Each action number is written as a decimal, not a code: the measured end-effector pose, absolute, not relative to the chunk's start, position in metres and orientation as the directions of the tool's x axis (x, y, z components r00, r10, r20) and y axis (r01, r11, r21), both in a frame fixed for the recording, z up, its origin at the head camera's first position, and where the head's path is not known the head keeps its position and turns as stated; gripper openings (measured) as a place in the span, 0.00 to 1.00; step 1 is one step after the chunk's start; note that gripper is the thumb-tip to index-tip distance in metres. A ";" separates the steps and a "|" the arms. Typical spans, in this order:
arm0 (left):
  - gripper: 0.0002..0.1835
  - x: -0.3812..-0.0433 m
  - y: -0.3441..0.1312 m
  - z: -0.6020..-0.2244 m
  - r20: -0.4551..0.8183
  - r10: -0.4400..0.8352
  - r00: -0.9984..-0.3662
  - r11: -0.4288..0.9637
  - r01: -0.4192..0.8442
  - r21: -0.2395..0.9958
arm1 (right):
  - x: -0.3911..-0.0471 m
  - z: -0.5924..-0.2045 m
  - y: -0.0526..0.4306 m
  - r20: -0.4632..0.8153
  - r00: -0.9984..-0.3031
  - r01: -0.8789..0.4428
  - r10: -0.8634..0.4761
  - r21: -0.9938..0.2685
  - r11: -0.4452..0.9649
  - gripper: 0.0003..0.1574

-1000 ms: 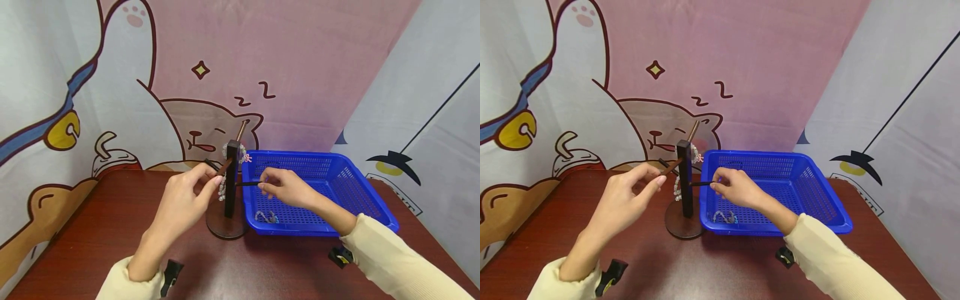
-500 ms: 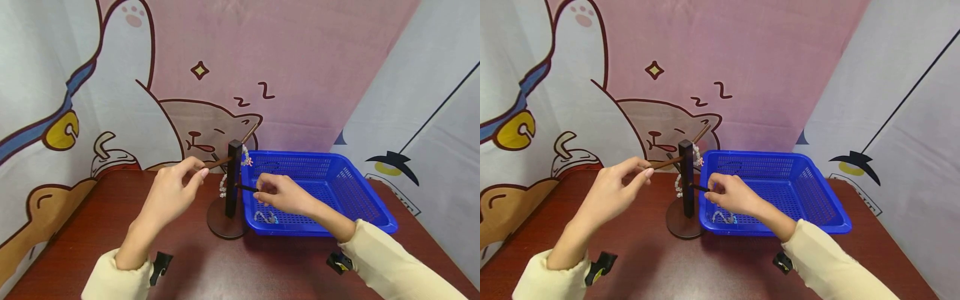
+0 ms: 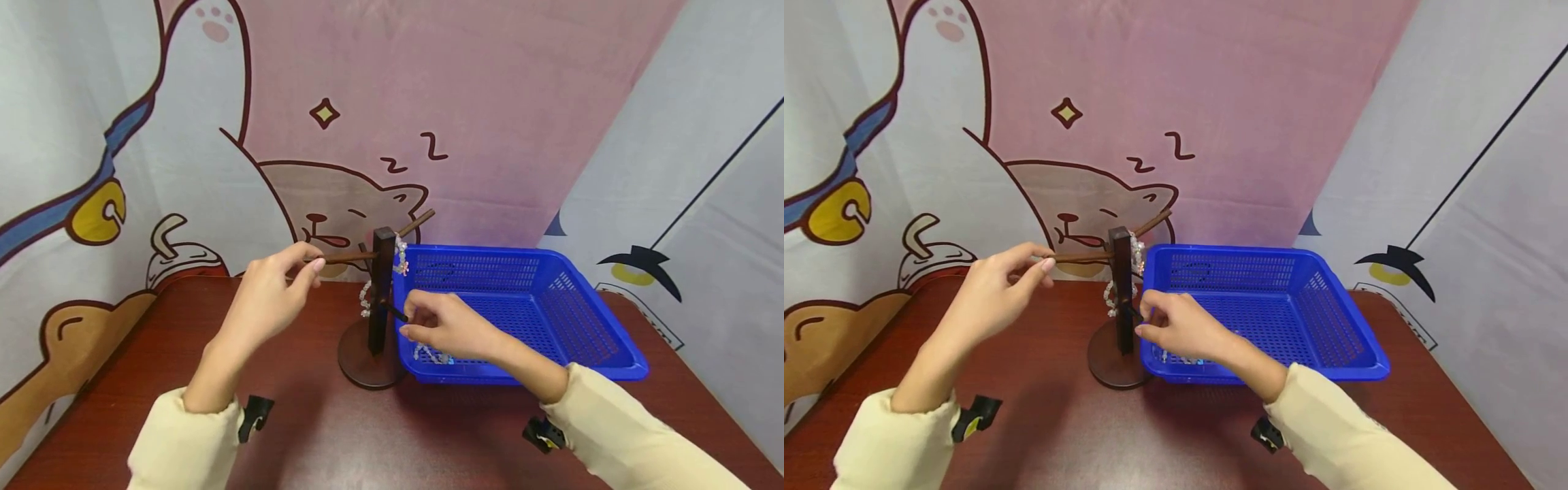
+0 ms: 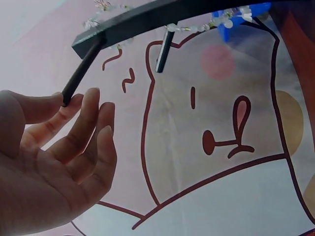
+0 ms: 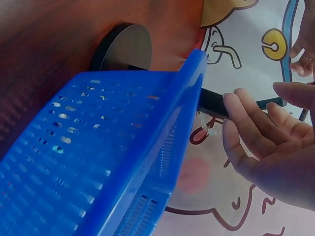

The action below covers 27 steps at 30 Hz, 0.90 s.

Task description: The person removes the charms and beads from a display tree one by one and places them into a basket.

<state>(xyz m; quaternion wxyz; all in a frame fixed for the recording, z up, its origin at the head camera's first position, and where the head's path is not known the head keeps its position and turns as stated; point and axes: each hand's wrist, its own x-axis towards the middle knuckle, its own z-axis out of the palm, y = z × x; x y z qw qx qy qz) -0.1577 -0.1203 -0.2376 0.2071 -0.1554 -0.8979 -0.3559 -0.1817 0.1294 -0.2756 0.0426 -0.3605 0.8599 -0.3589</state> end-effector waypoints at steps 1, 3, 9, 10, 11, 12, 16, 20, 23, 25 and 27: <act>0.07 -0.159 -0.121 -0.238 0.477 0.130 -0.869 0.701 0.421 0.576 | -0.181 -0.275 0.128 0.187 -0.735 -0.591 -0.652 -0.648 0.481 0.10; 0.08 -0.162 -0.123 -0.238 0.470 0.128 -0.874 0.703 0.414 0.579 | -0.180 -0.276 0.125 0.188 -0.731 -0.596 -0.656 -0.645 0.479 0.11; 0.09 -0.171 -0.126 -0.238 0.472 0.123 -0.873 0.708 0.410 0.575 | -0.176 -0.275 0.117 0.182 -0.722 -0.592 -0.667 -0.662 0.460 0.11; 0.10 -0.172 -0.127 -0.238 0.469 0.123 -0.875 0.709 0.408 0.575 | -0.175 -0.275 0.116 0.181 -0.721 -0.590 -0.669 -0.666 0.457 0.11; 0.10 -0.173 -0.128 -0.237 0.464 0.122 -0.878 0.710 0.404 0.577 | -0.175 -0.276 0.115 0.179 -0.720 -0.588 -0.670 -0.670 0.453 0.11; 0.10 -0.174 -0.128 -0.237 0.458 0.123 -0.880 0.713 0.400 0.576 | -0.175 -0.276 0.114 0.178 -0.720 -0.586 -0.671 -0.674 0.450 0.11; 0.11 -0.177 -0.130 -0.235 0.434 0.125 -0.892 0.717 0.383 0.582 | -0.174 -0.277 0.111 0.175 -0.720 -0.583 -0.672 -0.677 0.448 0.10; 0.11 -0.179 -0.130 -0.234 0.426 0.118 -0.897 0.722 0.372 0.583 | -0.173 -0.278 0.109 0.183 -0.718 -0.593 -0.672 -0.666 0.453 0.10; 0.11 -0.180 -0.130 -0.234 0.434 0.113 -0.894 0.721 0.374 0.583 | -0.173 -0.278 0.107 0.191 -0.712 -0.606 -0.675 -0.652 0.455 0.10; 0.11 -0.182 -0.129 -0.235 0.437 0.110 -0.892 0.719 0.376 0.585 | -0.173 -0.278 0.106 0.199 -0.705 -0.618 -0.680 -0.644 0.452 0.10; 0.11 -0.183 -0.129 -0.235 0.439 0.106 -0.892 0.717 0.374 0.589 | -0.173 -0.278 0.105 0.208 -0.698 -0.628 -0.685 -0.637 0.447 0.10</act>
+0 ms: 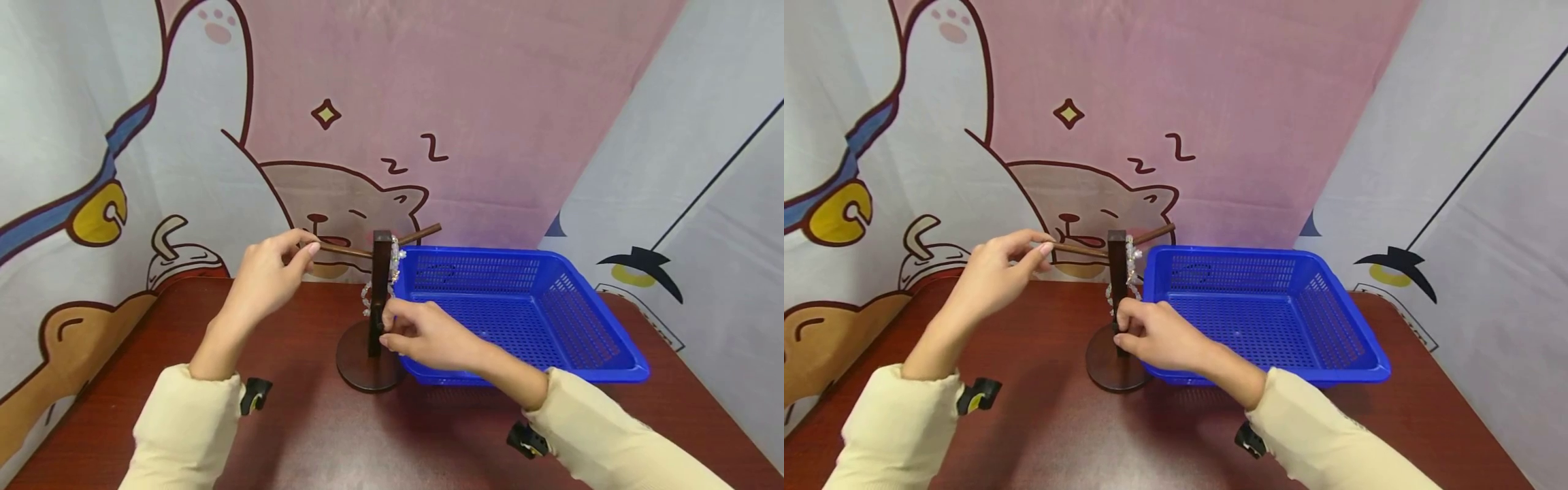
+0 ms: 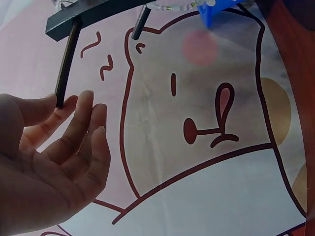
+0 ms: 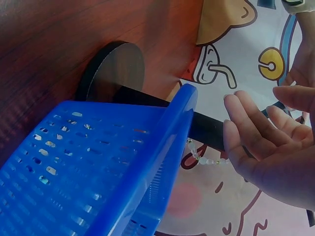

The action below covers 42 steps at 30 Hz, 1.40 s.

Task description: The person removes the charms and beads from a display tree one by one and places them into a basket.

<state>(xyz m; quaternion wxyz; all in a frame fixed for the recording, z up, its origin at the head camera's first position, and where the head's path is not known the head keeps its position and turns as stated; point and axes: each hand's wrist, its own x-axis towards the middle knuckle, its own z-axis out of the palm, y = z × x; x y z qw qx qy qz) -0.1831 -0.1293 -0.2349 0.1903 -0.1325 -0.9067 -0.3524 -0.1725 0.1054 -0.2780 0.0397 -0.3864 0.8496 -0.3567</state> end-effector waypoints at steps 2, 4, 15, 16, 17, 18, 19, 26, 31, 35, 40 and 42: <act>0.11 -0.185 -0.129 -0.235 0.434 0.101 -0.895 0.714 0.369 0.596 | -0.173 -0.278 0.105 0.217 -0.691 -0.637 -0.689 -0.633 0.439 0.09; 0.12 -0.186 -0.129 -0.235 0.429 0.096 -0.898 0.709 0.364 0.604 | -0.173 -0.278 0.104 0.223 -0.686 -0.642 -0.693 -0.633 0.432 0.09; 0.11 -0.189 -0.129 -0.235 0.423 0.084 -0.902 0.685 0.360 0.633 | -0.172 -0.277 0.103 0.197 -0.689 -0.637 -0.698 -0.625 0.452 0.06; 0.11 -0.189 -0.129 -0.235 0.423 0.083 -0.902 0.686 0.360 0.633 | -0.172 -0.277 0.103 0.195 -0.688 -0.637 -0.699 -0.624 0.452 0.06; 0.11 -0.189 -0.128 -0.236 0.423 0.081 -0.902 0.687 0.358 0.632 | -0.173 -0.277 0.104 0.194 -0.686 -0.638 -0.701 -0.623 0.452 0.05; 0.10 -0.190 -0.128 -0.236 0.423 0.079 -0.903 0.687 0.357 0.633 | -0.173 -0.277 0.104 0.193 -0.685 -0.639 -0.702 -0.622 0.453 0.05; 0.10 -0.190 -0.128 -0.236 0.423 0.077 -0.903 0.687 0.356 0.633 | -0.173 -0.277 0.105 0.189 -0.686 -0.636 -0.702 -0.624 0.454 0.05; 0.10 -0.190 -0.129 -0.236 0.419 0.082 -0.904 0.687 0.356 0.633 | -0.177 -0.271 0.110 0.159 -0.719 -0.588 -0.676 -0.658 0.470 0.05; 0.10 -0.190 -0.130 -0.236 0.425 0.083 -0.901 0.687 0.360 0.631 | -0.182 -0.263 0.115 0.193 -0.746 -0.574 -0.638 -0.672 0.467 0.05; 0.10 -0.190 -0.130 -0.237 0.430 0.080 -0.899 0.687 0.362 0.630 | -0.186 -0.257 0.119 0.202 -0.777 -0.555 -0.596 -0.666 0.498 0.05; 0.10 -0.192 -0.131 -0.238 0.433 0.079 -0.898 0.690 0.363 0.626 | -0.191 -0.253 0.121 0.199 -0.805 -0.528 -0.559 -0.671 0.521 0.07; 0.10 -0.192 -0.131 -0.238 0.435 0.078 -0.897 0.692 0.363 0.624 | -0.193 -0.253 0.122 0.202 -0.810 -0.523 -0.551 -0.674 0.521 0.08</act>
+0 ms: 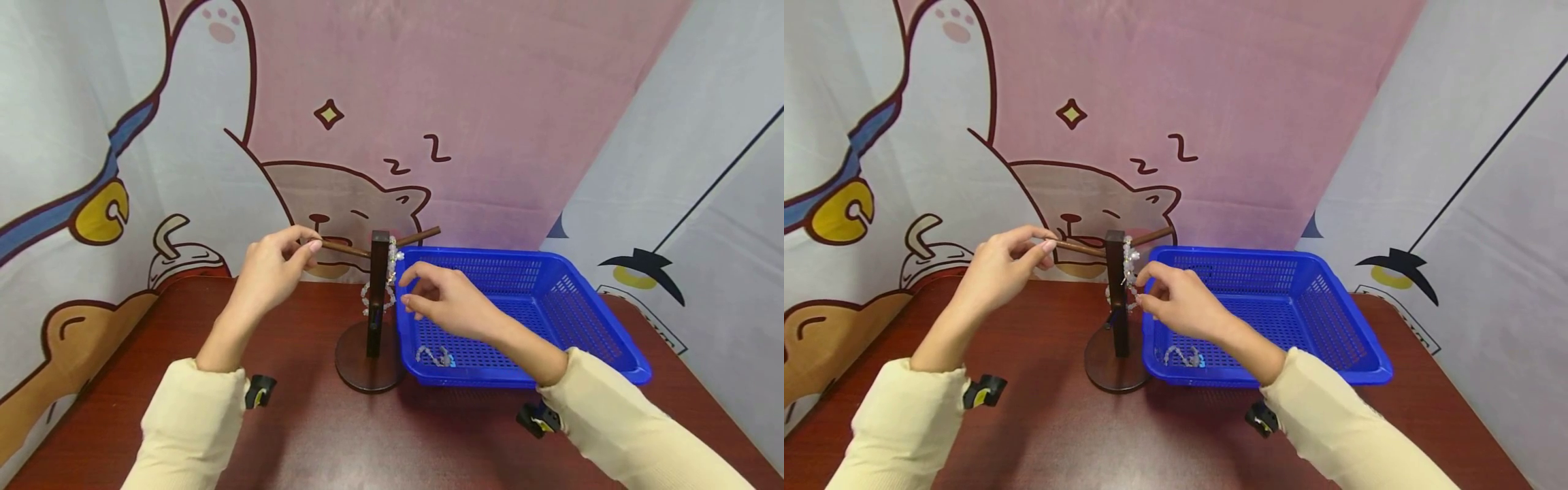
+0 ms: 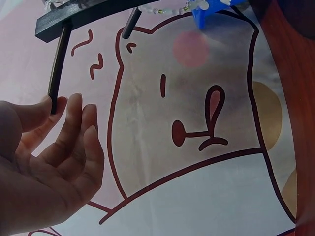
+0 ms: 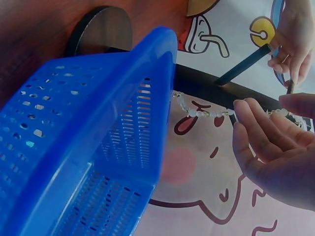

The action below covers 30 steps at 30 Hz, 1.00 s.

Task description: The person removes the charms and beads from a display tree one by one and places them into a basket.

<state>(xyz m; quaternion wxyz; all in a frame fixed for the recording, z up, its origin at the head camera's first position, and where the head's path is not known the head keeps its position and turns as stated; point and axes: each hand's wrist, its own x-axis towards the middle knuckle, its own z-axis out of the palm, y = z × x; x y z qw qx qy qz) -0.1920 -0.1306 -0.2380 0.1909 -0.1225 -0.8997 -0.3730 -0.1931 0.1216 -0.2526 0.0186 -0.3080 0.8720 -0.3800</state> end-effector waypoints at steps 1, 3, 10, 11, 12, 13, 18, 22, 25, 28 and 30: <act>0.10 -0.192 -0.131 -0.238 0.436 0.078 -0.897 0.692 0.363 0.624 | -0.194 -0.252 0.122 0.205 -0.810 -0.524 -0.550 -0.674 0.521 0.09; 0.10 -0.192 -0.131 -0.238 0.436 0.077 -0.896 0.692 0.363 0.624 | -0.195 -0.251 0.121 0.211 -0.810 -0.526 -0.548 -0.675 0.517 0.10; 0.10 -0.192 -0.132 -0.239 0.445 0.075 -0.892 0.694 0.367 0.619 | -0.198 -0.248 0.118 0.216 -0.807 -0.526 -0.549 -0.686 0.503 0.15; 0.10 -0.193 -0.132 -0.239 0.448 0.075 -0.891 0.696 0.369 0.617 | -0.198 -0.248 0.118 0.213 -0.807 -0.524 -0.550 -0.689 0.501 0.15; 0.10 -0.193 -0.132 -0.239 0.450 0.076 -0.890 0.697 0.370 0.614 | -0.199 -0.248 0.117 0.213 -0.806 -0.524 -0.552 -0.689 0.500 0.15; 0.10 -0.193 -0.132 -0.240 0.451 0.076 -0.889 0.698 0.370 0.613 | -0.199 -0.248 0.116 0.212 -0.805 -0.525 -0.555 -0.692 0.496 0.15; 0.10 -0.194 -0.132 -0.240 0.453 0.074 -0.888 0.698 0.371 0.613 | -0.201 -0.249 0.112 0.210 -0.802 -0.526 -0.560 -0.692 0.494 0.13; 0.09 -0.194 -0.132 -0.240 0.457 0.079 -0.886 0.698 0.376 0.610 | -0.202 -0.250 0.111 0.204 -0.803 -0.525 -0.560 -0.687 0.503 0.09; 0.09 -0.193 -0.132 -0.240 0.456 0.083 -0.886 0.697 0.378 0.609 | -0.203 -0.251 0.112 0.206 -0.801 -0.525 -0.562 -0.692 0.495 0.06; 0.09 -0.193 -0.132 -0.239 0.452 0.082 -0.888 0.696 0.376 0.612 | -0.203 -0.252 0.112 0.209 -0.800 -0.525 -0.562 -0.699 0.486 0.03; 0.09 -0.193 -0.132 -0.239 0.451 0.083 -0.888 0.697 0.375 0.611 | -0.203 -0.252 0.112 0.211 -0.800 -0.525 -0.562 -0.699 0.485 0.03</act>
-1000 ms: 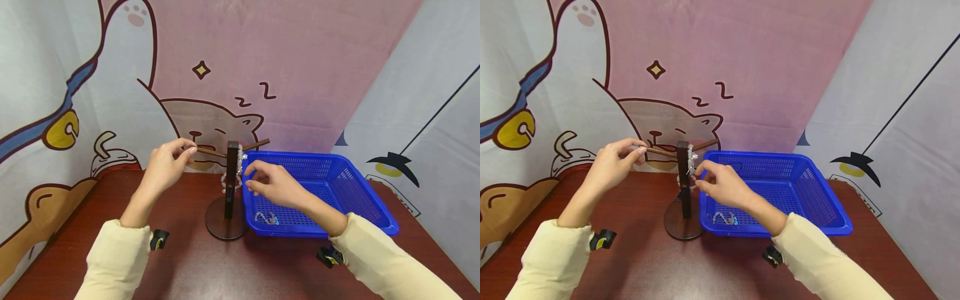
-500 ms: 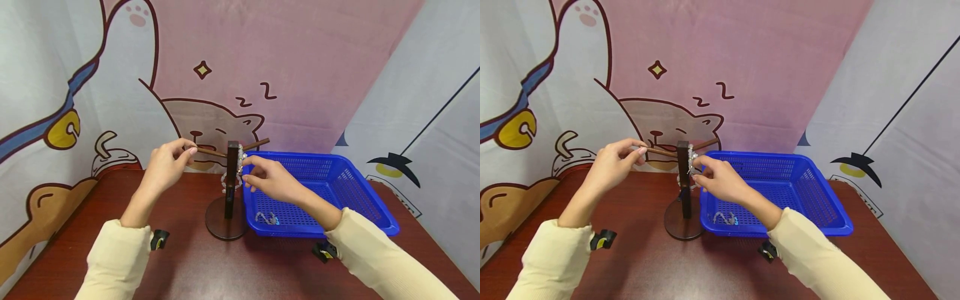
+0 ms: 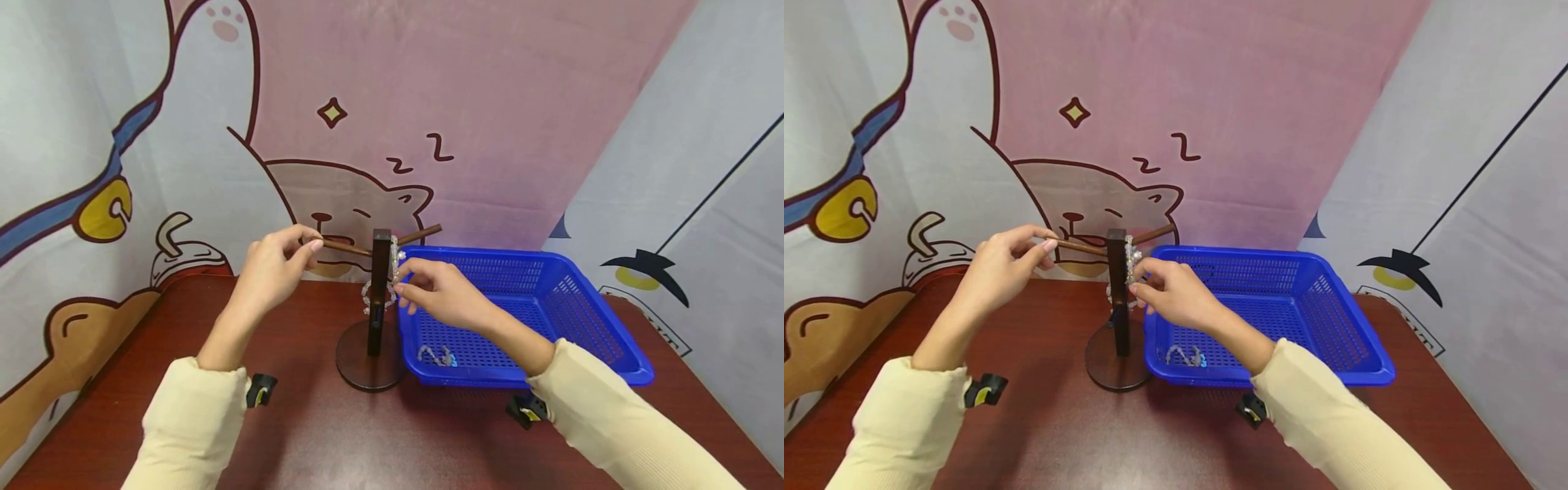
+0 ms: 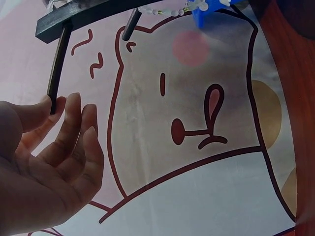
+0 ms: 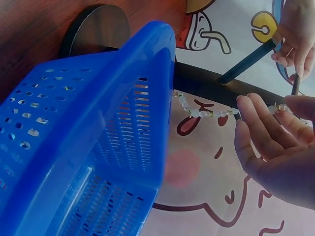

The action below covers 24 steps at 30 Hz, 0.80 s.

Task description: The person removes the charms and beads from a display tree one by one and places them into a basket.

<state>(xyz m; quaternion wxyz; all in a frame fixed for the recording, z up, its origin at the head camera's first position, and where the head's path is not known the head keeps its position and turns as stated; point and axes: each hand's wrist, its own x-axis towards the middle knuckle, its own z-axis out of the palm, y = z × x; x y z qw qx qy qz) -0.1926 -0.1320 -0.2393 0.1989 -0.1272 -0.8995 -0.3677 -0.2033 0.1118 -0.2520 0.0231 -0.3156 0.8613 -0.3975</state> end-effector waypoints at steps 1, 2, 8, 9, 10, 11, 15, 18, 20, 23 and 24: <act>0.09 -0.193 -0.132 -0.239 0.452 0.083 -0.888 0.698 0.375 0.610 | -0.203 -0.252 0.112 0.212 -0.800 -0.526 -0.561 -0.697 0.487 0.03; 0.09 -0.193 -0.132 -0.239 0.452 0.083 -0.888 0.699 0.375 0.609 | -0.204 -0.253 0.112 0.213 -0.800 -0.528 -0.561 -0.695 0.489 0.03; 0.09 -0.193 -0.132 -0.239 0.452 0.087 -0.888 0.701 0.377 0.606 | -0.204 -0.253 0.114 0.213 -0.797 -0.534 -0.566 -0.685 0.495 0.04; 0.09 -0.193 -0.132 -0.239 0.451 0.088 -0.888 0.701 0.377 0.605 | -0.205 -0.252 0.115 0.212 -0.796 -0.535 -0.567 -0.685 0.494 0.04; 0.09 -0.193 -0.132 -0.239 0.450 0.089 -0.889 0.702 0.377 0.605 | -0.205 -0.252 0.115 0.215 -0.794 -0.538 -0.569 -0.684 0.492 0.03; 0.09 -0.192 -0.133 -0.239 0.449 0.090 -0.889 0.703 0.376 0.604 | -0.205 -0.252 0.116 0.215 -0.793 -0.539 -0.570 -0.684 0.491 0.03; 0.09 -0.193 -0.133 -0.239 0.444 0.094 -0.891 0.705 0.374 0.603 | -0.205 -0.251 0.119 0.215 -0.794 -0.539 -0.568 -0.680 0.497 0.03; 0.09 -0.193 -0.133 -0.239 0.439 0.094 -0.893 0.706 0.371 0.603 | -0.205 -0.250 0.121 0.208 -0.800 -0.533 -0.562 -0.677 0.507 0.03; 0.09 -0.192 -0.133 -0.238 0.437 0.095 -0.894 0.707 0.370 0.603 | -0.205 -0.249 0.123 0.206 -0.803 -0.529 -0.559 -0.677 0.511 0.03; 0.09 -0.192 -0.133 -0.238 0.436 0.095 -0.895 0.709 0.369 0.601 | -0.206 -0.248 0.126 0.206 -0.808 -0.524 -0.553 -0.680 0.513 0.03; 0.09 -0.192 -0.133 -0.238 0.435 0.096 -0.895 0.709 0.368 0.601 | -0.206 -0.247 0.127 0.207 -0.809 -0.523 -0.551 -0.682 0.512 0.03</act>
